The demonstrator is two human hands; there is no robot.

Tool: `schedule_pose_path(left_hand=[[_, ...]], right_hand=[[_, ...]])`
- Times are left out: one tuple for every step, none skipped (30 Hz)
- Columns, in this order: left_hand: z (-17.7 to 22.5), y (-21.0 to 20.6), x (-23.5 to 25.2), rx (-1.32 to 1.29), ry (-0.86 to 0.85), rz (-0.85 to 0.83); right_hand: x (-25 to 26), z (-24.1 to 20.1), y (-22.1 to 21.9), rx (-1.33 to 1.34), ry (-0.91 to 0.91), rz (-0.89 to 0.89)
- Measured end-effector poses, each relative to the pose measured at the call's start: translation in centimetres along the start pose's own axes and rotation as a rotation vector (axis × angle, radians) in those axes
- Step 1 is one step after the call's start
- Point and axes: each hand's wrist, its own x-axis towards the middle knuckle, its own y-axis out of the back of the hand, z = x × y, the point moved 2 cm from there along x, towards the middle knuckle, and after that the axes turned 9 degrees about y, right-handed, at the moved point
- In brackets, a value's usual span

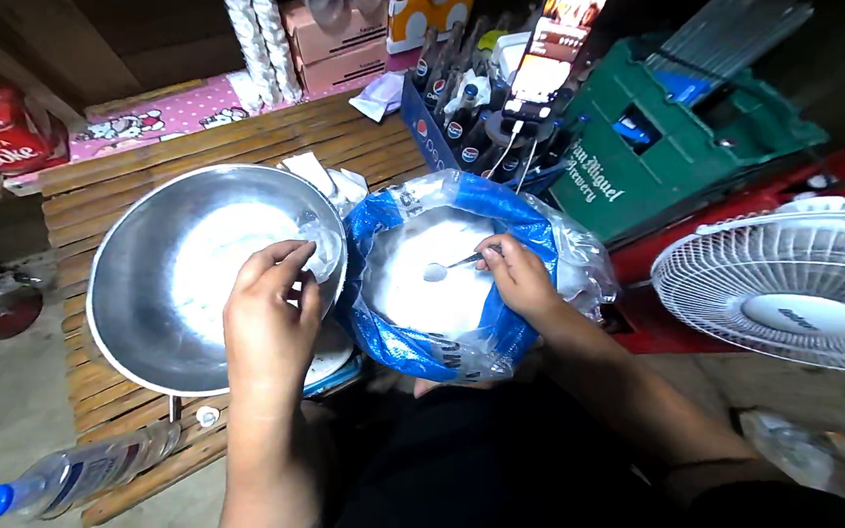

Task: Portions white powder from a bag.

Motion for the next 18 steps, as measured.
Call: schedule_pose_path(left_hand=[[0.0,0.0,0.0,-0.003,-0.001,0.008],[0.0,0.1,0.0,-0.007,-0.003,0.015],[0.0,0.2,-0.1,-0.011,-0.004,0.018],[0.0,0.2,-0.1,-0.015,-0.007,0.018],[-0.1,0.2,-0.1,-0.018,-0.01,0.019],[-0.1,0.2,-0.1,-0.02,-0.013,0.02],[0.0,0.2,-0.2,-0.023,-0.015,0.02],[0.0,0.2,-0.2,-0.027,-0.018,0.021],[0.1,0.2,-0.2,-0.03,-0.018,0.019],[0.1,0.2,-0.2,-0.035,-0.019,0.017],[0.1,0.1,-0.2,-0.038,-0.019,0.015],[0.1,0.1,-0.2,-0.038,-0.019,0.015],[0.0,0.1,-0.2,-0.037,-0.016,0.015],[0.0,0.1,-0.2,-0.039,-0.011,0.014],[0.0,0.1,-0.3,-0.043,-0.005,0.012],[0.0,0.1,-0.3,-0.047,-0.001,0.01],[0.0,0.1,-0.3,-0.05,-0.001,0.012],[0.0,0.2,-0.3,-0.054,-0.003,0.013]], right_hand=[[0.0,-0.2,0.2,0.001,-0.004,-0.006],[0.0,-0.3,0.4,-0.008,-0.005,-0.005],[0.1,-0.4,0.7,-0.026,-0.006,-0.001],[0.1,-0.6,1.1,-0.053,-0.004,0.007],[0.1,-0.8,1.5,-0.087,0.006,0.022],[0.2,-0.9,1.8,-0.126,0.019,0.031],[0.3,-1.1,2.1,-0.172,0.038,0.033],[0.4,-1.3,2.2,-0.216,0.06,0.033],[0.4,-1.4,2.1,-0.249,0.076,0.026],[0.5,-1.6,1.9,-0.271,0.078,0.011],[0.5,-1.7,1.6,-0.282,0.075,-0.006],[0.5,-1.7,1.1,-0.279,0.07,-0.025],[0.5,-1.7,0.5,-0.267,0.059,-0.047],[0.4,-1.6,0.0,-0.249,0.044,-0.07],[0.4,-1.6,-0.5,-0.224,0.027,-0.092],[0.4,-1.6,-0.9,-0.196,0.011,-0.11],[0.4,-1.6,-1.2,-0.172,0.007,-0.114],[0.4,-1.6,-1.5,-0.144,0.008,-0.111]])
